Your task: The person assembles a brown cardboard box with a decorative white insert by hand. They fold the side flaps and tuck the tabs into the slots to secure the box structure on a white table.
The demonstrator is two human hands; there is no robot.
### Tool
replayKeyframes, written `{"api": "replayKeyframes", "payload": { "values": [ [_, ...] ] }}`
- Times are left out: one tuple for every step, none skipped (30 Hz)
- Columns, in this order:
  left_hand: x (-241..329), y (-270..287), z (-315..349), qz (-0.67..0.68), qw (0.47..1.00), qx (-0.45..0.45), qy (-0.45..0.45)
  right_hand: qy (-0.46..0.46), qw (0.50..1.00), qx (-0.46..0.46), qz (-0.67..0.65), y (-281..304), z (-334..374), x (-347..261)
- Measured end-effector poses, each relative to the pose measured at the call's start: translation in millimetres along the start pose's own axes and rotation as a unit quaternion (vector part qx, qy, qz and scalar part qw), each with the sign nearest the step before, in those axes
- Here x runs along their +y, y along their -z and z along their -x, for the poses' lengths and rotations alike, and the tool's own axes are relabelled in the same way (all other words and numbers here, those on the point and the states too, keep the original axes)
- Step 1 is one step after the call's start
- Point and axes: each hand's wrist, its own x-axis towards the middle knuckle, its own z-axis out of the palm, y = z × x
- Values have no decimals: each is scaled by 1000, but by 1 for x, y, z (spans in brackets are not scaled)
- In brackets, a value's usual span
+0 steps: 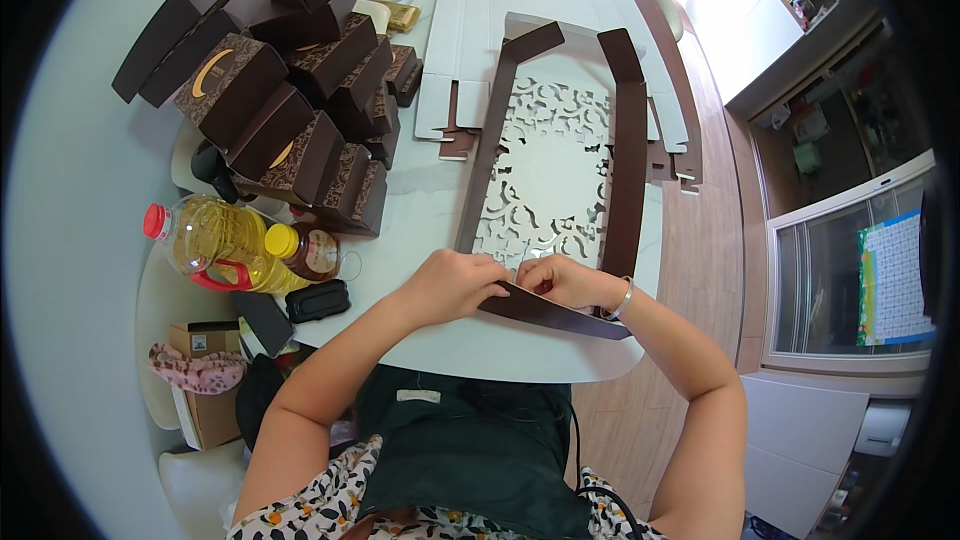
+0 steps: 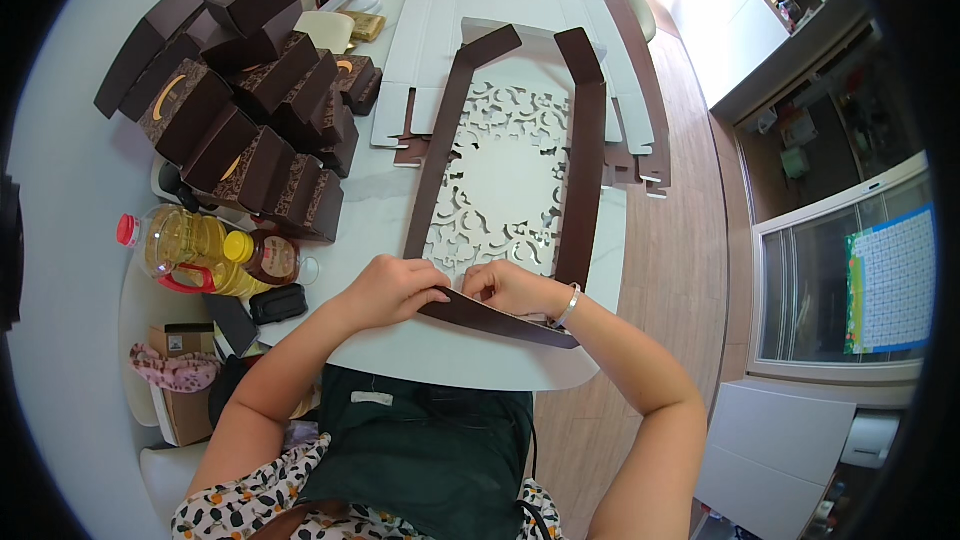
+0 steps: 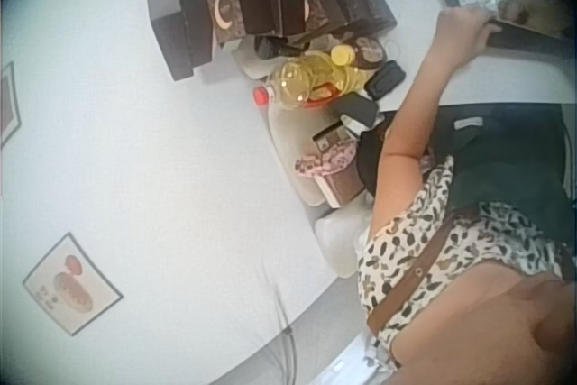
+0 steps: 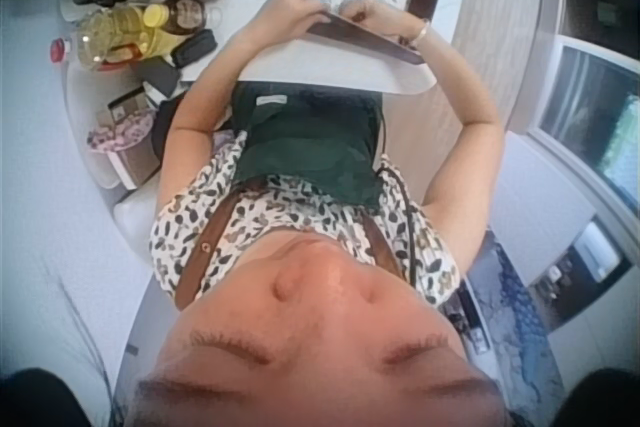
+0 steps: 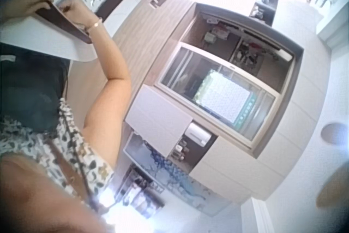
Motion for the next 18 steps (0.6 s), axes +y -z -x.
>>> {"api": "replayKeyframes", "payload": {
  "values": [
    [-1, 1, -1, 8, 1000, -1, 2, 6, 1000, -6, -15, 0, -1, 3],
    [-2, 1, -1, 15, 1000, -5, -3, 12, 999, -12, -30, 1, -2, 5],
    [-3, 1, -1, 21, 1000, -8, -6, 5, 999, -14, -45, 1, -2, 7],
    [-4, 1, -2, 27, 1000, -11, -10, -1, 998, -16, -60, 1, -2, 9],
    [-6, 2, -3, 29, 999, -15, -17, -8, 997, -18, -74, 1, -2, 11],
    [-8, 3, -4, 30, 999, -19, -24, -6, 997, -27, -70, 2, -2, 12],
    [-9, 3, -5, 32, 999, -22, -30, -5, 997, -36, -66, 3, -3, 13],
    [-11, 4, -7, 39, 998, -23, -33, -4, 997, -45, -62, 5, -3, 13],
    [-13, 4, -10, 46, 998, -24, -35, -38, 995, -61, -75, 8, -2, 13],
    [-14, 4, -12, 52, 998, -25, -38, -73, 990, -78, -88, 12, 1, 13],
    [-16, 3, -14, 51, 998, -24, -37, -108, 984, -94, -102, 15, 2, 12],
    [-18, 2, -13, 47, 998, -22, -31, -197, 969, -62, -136, 18, 2, -1],
    [-20, 1, -13, 44, 998, -21, -27, -284, 944, -28, -168, 20, 5, -24],
    [-20, 1, -15, 40, 999, -19, -23, -370, 907, 11, -199, 22, 9, -39],
    [-20, 0, -16, 35, 999, -17, -17, -351, 921, 8, -170, 24, 10, -42],
    [-19, -1, -17, 30, 999, -15, -12, -332, 933, 5, -141, 25, 10, -43],
    [-19, -1, -18, 15, 1000, -14, -4, -312, 943, 2, -111, 26, 9, -44],
    [-18, -2, -18, 0, 1000, -14, 3, -286, 955, -23, -75, 28, 7, -41]
  ]
}}
